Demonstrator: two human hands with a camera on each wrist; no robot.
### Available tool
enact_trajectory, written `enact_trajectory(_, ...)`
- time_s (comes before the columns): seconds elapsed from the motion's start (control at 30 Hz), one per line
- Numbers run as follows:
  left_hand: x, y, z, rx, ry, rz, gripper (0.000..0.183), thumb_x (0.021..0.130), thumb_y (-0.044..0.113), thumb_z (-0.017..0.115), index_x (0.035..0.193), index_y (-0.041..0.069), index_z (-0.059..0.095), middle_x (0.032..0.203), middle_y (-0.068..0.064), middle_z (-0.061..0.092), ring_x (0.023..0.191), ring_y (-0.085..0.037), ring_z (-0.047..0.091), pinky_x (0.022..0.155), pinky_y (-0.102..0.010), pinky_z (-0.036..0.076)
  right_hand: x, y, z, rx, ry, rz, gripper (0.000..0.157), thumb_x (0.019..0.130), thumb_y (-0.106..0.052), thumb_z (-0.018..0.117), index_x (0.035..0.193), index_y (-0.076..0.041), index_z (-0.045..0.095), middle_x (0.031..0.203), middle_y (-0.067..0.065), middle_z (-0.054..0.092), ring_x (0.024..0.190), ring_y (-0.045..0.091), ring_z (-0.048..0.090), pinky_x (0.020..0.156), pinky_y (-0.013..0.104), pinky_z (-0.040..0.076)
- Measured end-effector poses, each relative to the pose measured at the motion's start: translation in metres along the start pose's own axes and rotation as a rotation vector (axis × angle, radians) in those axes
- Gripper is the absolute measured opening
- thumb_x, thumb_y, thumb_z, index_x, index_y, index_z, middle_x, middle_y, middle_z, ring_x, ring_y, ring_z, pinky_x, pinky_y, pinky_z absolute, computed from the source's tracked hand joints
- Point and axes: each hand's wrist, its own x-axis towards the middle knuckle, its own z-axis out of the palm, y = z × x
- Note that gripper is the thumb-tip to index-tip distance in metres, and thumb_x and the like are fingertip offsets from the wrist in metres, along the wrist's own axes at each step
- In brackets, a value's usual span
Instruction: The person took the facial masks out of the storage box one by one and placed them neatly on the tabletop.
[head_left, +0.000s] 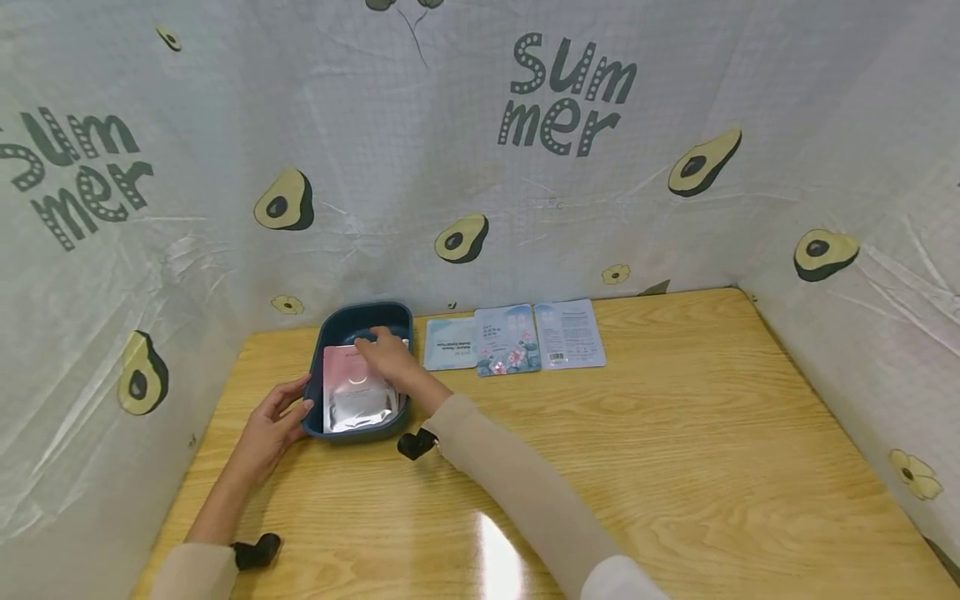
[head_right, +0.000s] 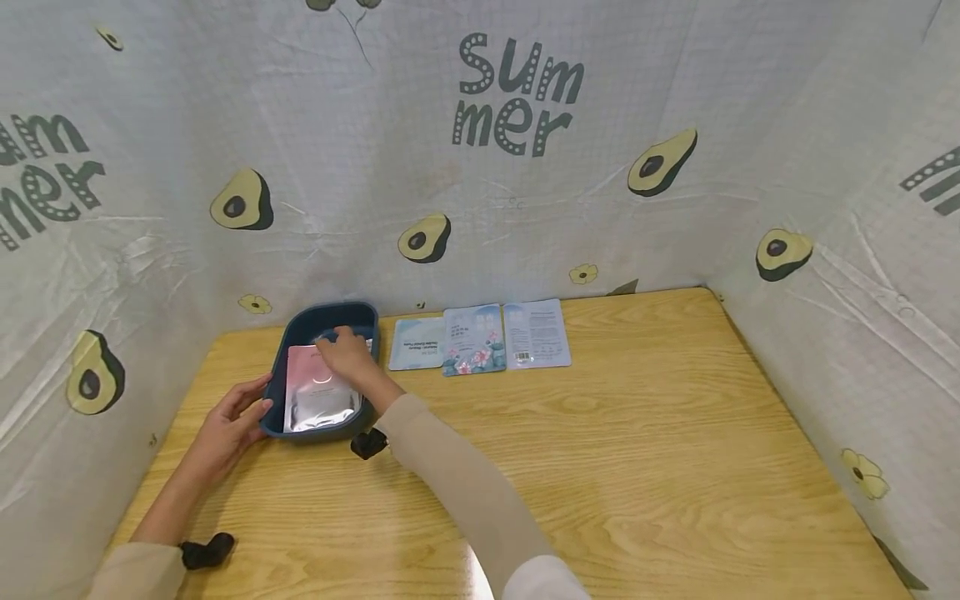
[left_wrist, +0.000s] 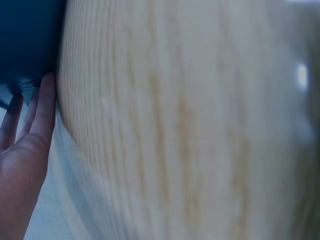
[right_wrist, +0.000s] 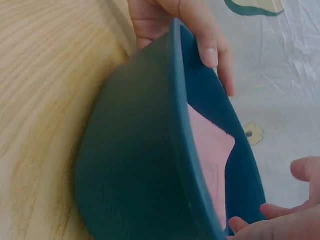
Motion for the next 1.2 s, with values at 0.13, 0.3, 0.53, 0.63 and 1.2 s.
enact_trajectory(0.13, 0.000, 0.000, -0.001, -0.003, -0.004, 0.003, 0.055, 0.107, 0.014, 0.053, 0.157, 0.006, 0.034, 0.138, 0.005, 0.046, 0.116, -0.001, 0.059, 0.085, -0.024, 0.057, 0.005, 0.001, 0.002, 0.163, -0.024, 0.081, 0.058, 0.104, -0.042, 0.055, 0.151, -0.010, 0.044, 0.151, 0.011, 0.049, 0.129, 0.025, 0.053, 0.104, 0.045, 0.048)
enact_trajectory(0.3, 0.000, -0.001, -0.002, 0.001, -0.004, 0.006, 0.055, 0.107, 0.015, 0.053, 0.157, 0.006, 0.034, 0.137, 0.007, 0.047, 0.116, -0.002, 0.060, 0.085, -0.024, 0.057, 0.013, 0.001, 0.004, 0.308, -0.062, 0.168, 0.060, 0.104, -0.038, 0.057, 0.153, -0.008, 0.039, 0.125, 0.006, 0.058, 0.093, 0.020, 0.057, 0.080, 0.034, 0.050)
enact_trajectory(0.53, 0.001, -0.001, -0.003, -0.006, -0.011, 0.027, 0.054, 0.107, 0.013, 0.052, 0.157, 0.003, 0.033, 0.138, 0.004, 0.048, 0.114, -0.003, 0.061, 0.085, -0.026, 0.057, 0.020, 0.000, 0.008, 0.328, -0.073, 0.237, 0.035, 0.104, -0.029, 0.052, 0.114, 0.004, 0.058, 0.070, 0.001, 0.041, 0.059, 0.016, 0.034, 0.059, 0.028, 0.033)
enact_trajectory(0.63, 0.001, -0.001, -0.003, -0.006, -0.013, 0.020, 0.055, 0.107, 0.014, 0.052, 0.157, 0.002, 0.032, 0.138, 0.003, 0.047, 0.115, -0.003, 0.061, 0.085, -0.026, 0.057, 0.018, -0.001, 0.008, 0.196, -0.060, 0.252, 0.047, 0.104, -0.035, 0.048, 0.135, -0.001, 0.056, 0.113, 0.008, 0.063, 0.098, 0.021, 0.057, 0.087, 0.039, 0.049)
enact_trajectory(1.2, 0.002, -0.002, -0.005, -0.030, -0.023, 0.039, 0.052, 0.107, 0.011, 0.052, 0.156, 0.004, 0.035, 0.139, 0.003, 0.048, 0.115, -0.007, 0.060, 0.086, -0.026, 0.057, 0.028, -0.001, -0.013, 0.183, -0.362, 0.082, 0.057, 0.100, -0.012, 0.061, 0.152, -0.004, 0.040, 0.155, 0.015, 0.040, 0.125, 0.027, 0.051, 0.096, 0.036, 0.047)
